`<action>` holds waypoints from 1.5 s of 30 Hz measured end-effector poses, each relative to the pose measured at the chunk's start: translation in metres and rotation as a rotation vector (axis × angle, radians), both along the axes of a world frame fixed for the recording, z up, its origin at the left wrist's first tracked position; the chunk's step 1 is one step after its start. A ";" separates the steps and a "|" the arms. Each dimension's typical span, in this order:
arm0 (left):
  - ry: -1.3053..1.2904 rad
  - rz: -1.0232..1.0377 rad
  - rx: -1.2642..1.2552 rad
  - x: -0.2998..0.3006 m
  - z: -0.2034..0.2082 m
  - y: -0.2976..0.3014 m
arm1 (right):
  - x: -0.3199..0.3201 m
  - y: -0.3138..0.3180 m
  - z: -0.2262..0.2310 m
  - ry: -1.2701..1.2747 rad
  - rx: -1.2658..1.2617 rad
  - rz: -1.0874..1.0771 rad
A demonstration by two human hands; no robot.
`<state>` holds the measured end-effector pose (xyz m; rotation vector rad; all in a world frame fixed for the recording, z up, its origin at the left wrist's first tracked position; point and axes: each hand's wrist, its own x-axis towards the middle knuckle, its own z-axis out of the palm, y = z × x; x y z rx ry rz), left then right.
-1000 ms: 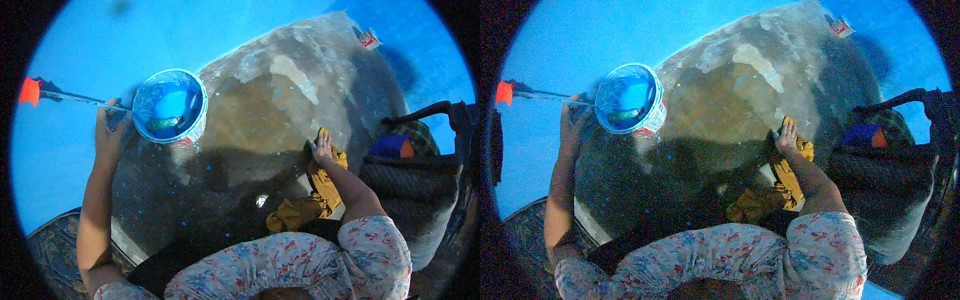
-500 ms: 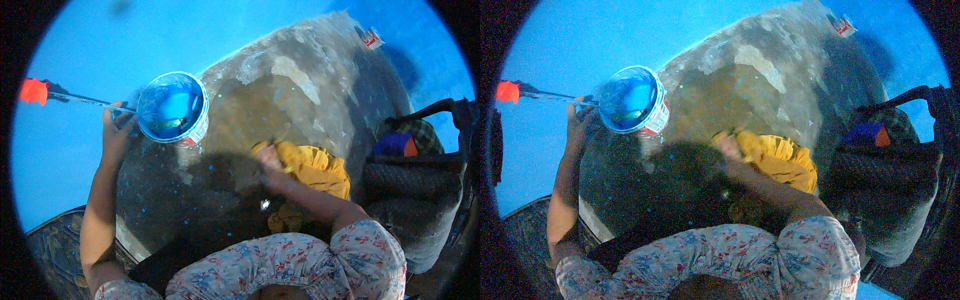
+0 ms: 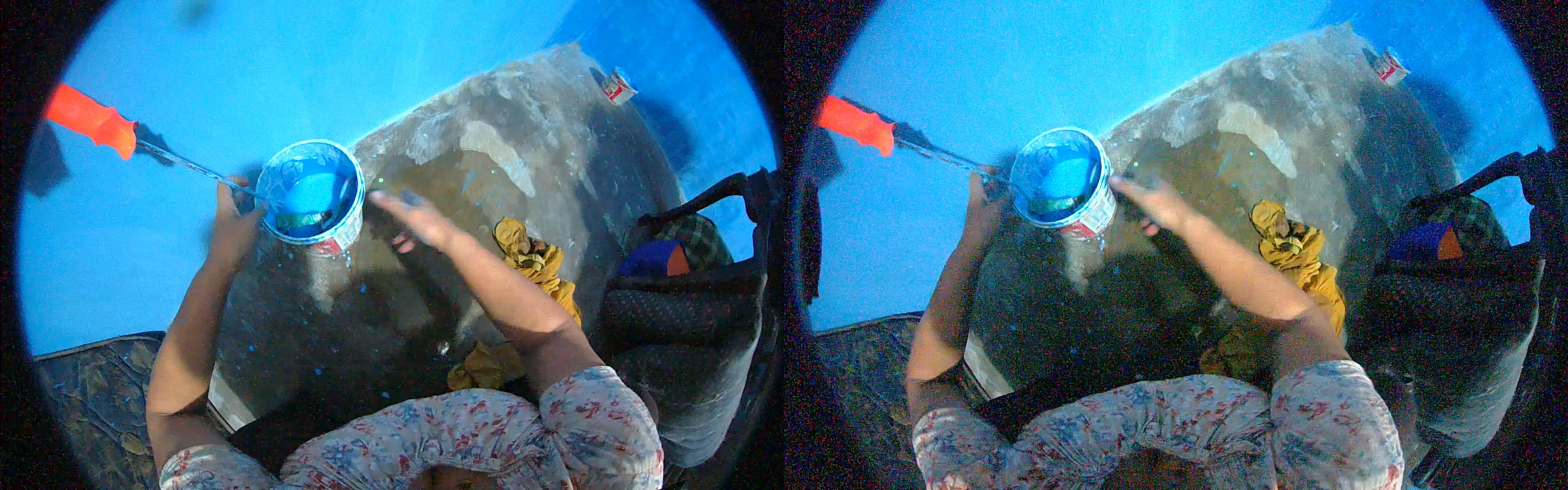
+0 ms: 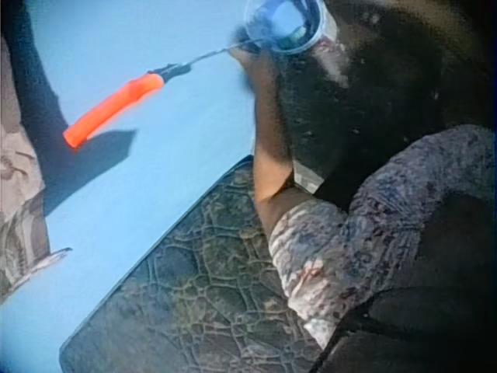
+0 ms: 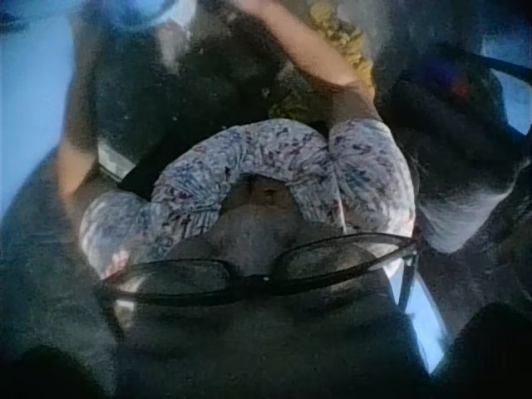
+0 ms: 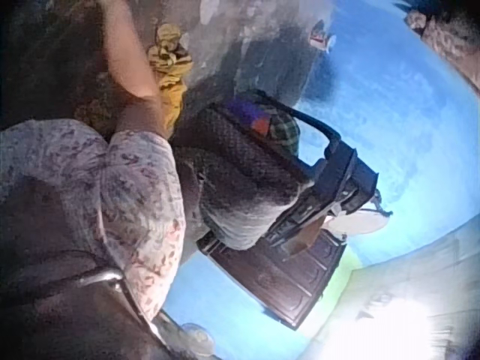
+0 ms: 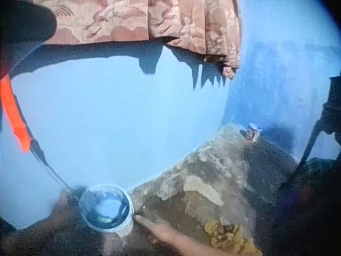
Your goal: The person cleans a paint-splattered floor using a yellow cloth and a paint roller. They wipe the floor surface, dip the roller into a bucket of blue paint, and continue cleaning the area.
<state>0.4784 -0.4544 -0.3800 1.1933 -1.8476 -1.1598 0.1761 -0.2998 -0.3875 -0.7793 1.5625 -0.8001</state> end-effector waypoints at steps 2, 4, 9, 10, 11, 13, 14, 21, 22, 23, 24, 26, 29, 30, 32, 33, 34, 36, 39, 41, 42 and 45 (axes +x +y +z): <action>-0.019 -0.005 0.008 -0.009 0.008 0.001 | 0.020 -0.023 -0.003 -0.132 -0.007 0.026; -0.032 0.031 0.135 -0.031 0.028 0.017 | 0.025 -0.039 -0.016 -0.351 -0.002 -0.044; -0.058 -0.007 -0.040 -0.023 0.006 0.012 | 0.050 -0.058 -0.005 -0.321 0.010 -0.246; -0.095 -0.026 -0.102 -0.023 0.003 0.007 | 0.053 -0.058 -0.004 -0.268 -0.024 -0.263; -0.103 -0.047 -0.165 -0.023 0.001 0.004 | 0.053 -0.056 -0.003 -0.215 -0.058 -0.281; -0.118 -0.089 -0.279 -0.034 0.002 0.012 | 0.038 -0.045 -0.005 -0.173 -0.099 -0.268; -0.095 -0.126 -0.258 -0.060 0.010 0.022 | 0.006 -0.040 -0.030 -0.090 -0.103 -0.274; 0.004 -0.208 -0.277 -0.137 0.039 0.042 | -0.049 0.004 0.031 -0.215 -0.068 -0.358; 0.062 -0.236 -0.252 -0.158 0.042 0.042 | -0.063 0.010 0.032 -0.199 -0.060 -0.377; 0.025 -0.243 -0.187 -0.177 0.045 0.041 | -0.081 0.013 0.027 -0.184 -0.052 -0.394; 0.005 -0.269 -0.124 -0.208 0.050 0.043 | -0.125 0.017 0.005 -0.032 -0.008 -0.369; -0.067 -0.284 -0.036 -0.241 0.052 0.046 | -0.146 0.024 0.003 -0.024 -0.061 -0.417; -0.124 -0.306 -0.009 -0.272 0.055 0.051 | -0.144 0.032 0.016 -0.076 -0.119 -0.539; -0.111 -0.323 -0.018 -0.284 0.056 0.054 | -0.151 0.035 0.016 -0.089 -0.129 -0.581; -0.098 -0.336 -0.040 -0.305 0.063 0.053 | -0.159 0.035 0.008 -0.114 -0.115 -0.680; -0.090 -0.341 -0.053 -0.319 0.068 0.051 | -0.167 0.037 0.001 -0.121 -0.110 -0.735; -0.082 -0.341 -0.070 -0.330 0.074 0.049 | -0.174 0.038 -0.009 -0.182 -0.171 -0.720; -0.095 -0.287 -0.038 -0.346 0.080 0.048 | -0.185 0.033 -0.020 -0.203 -0.135 -0.749; -0.077 -0.211 -0.022 -0.372 0.077 0.043 | -0.194 0.024 -0.031 -0.323 -0.201 -0.732; -0.017 -0.182 -0.006 -0.375 0.072 0.041 | -0.172 0.020 -0.022 -0.418 -0.256 -0.761; 0.009 -0.158 -0.068 -0.379 0.072 0.046 | -0.169 0.020 -0.022 -0.391 -0.237 -0.743; 0.015 -0.136 -0.110 -0.386 0.075 0.060 | -0.168 0.028 -0.015 -0.427 -0.209 -0.704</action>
